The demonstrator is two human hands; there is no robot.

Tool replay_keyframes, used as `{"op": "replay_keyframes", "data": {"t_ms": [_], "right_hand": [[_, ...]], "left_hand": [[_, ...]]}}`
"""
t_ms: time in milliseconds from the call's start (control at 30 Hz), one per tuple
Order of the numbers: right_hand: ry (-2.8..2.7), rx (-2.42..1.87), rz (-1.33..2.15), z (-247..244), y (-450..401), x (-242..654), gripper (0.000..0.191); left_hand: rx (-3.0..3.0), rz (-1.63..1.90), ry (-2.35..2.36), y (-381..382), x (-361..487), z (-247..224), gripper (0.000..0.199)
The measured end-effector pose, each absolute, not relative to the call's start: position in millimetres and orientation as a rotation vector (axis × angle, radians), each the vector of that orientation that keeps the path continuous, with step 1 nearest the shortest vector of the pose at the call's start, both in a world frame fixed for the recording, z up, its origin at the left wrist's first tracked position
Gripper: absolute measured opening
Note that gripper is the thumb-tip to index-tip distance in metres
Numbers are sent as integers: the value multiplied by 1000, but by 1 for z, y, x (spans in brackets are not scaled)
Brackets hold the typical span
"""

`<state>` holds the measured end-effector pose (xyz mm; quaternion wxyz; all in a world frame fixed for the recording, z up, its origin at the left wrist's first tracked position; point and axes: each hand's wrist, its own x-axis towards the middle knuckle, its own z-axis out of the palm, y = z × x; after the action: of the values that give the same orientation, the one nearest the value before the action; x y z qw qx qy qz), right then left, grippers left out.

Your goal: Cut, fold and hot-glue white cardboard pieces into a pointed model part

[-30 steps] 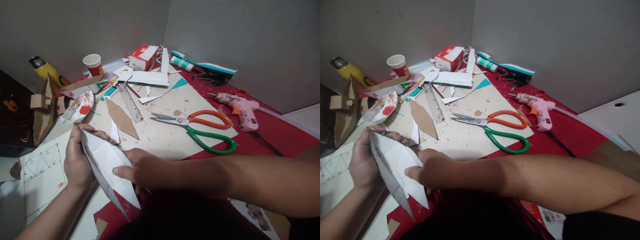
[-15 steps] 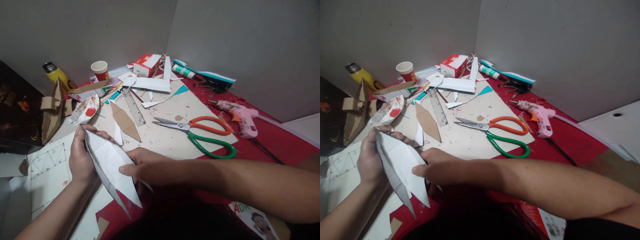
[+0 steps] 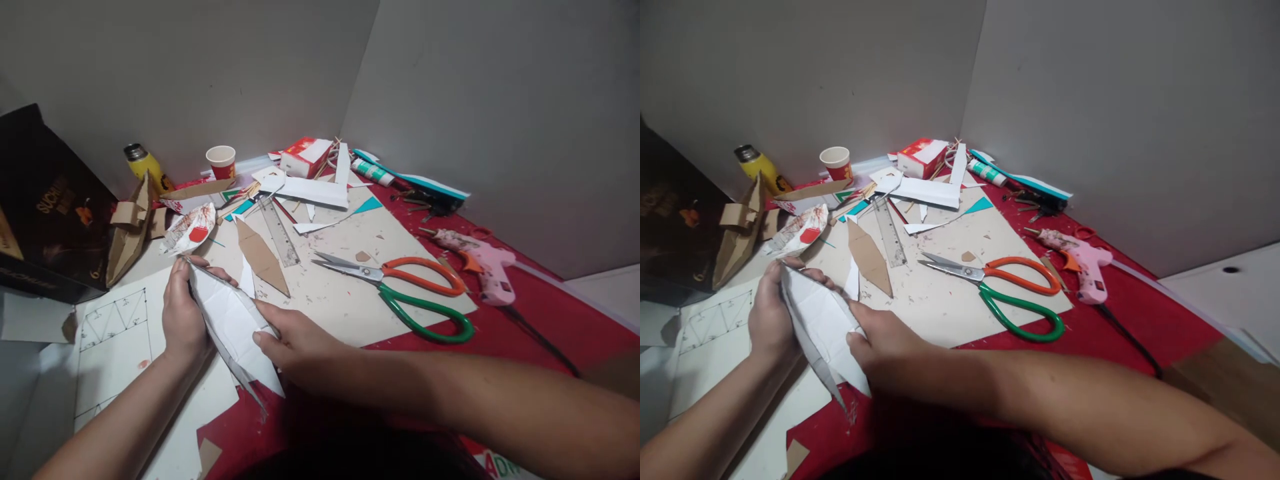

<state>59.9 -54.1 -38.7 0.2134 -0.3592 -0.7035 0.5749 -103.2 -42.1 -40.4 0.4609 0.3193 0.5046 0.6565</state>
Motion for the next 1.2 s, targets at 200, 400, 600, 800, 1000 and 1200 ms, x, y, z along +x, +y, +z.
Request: {"op": "replay_keyframes", "data": {"t_ms": [200, 400, 600, 800, 1000, 1200], "right_hand": [[-2047, -892, 1408, -48, -61, 61, 65], [-2039, -904, 1385, -47, -60, 59, 54], [-1684, -1007, 1679, -51, -49, 51, 22], [-1671, -1028, 1777, -57, -43, 49, 14], [-2005, -1157, 1336, -58, -44, 51, 16], [-2164, -1139, 1151, -52, -44, 53, 18]], "left_hand": [[852, 1599, 1257, -44, -107, -38, 24], [843, 1576, 1194, -45, -110, -37, 26], [848, 1528, 1144, -50, -105, -34, 25], [839, 1491, 1171, -54, -100, -36, 24], [855, 1481, 1247, -52, -91, -34, 24], [896, 1492, 1268, -55, -91, -36, 24]]}}
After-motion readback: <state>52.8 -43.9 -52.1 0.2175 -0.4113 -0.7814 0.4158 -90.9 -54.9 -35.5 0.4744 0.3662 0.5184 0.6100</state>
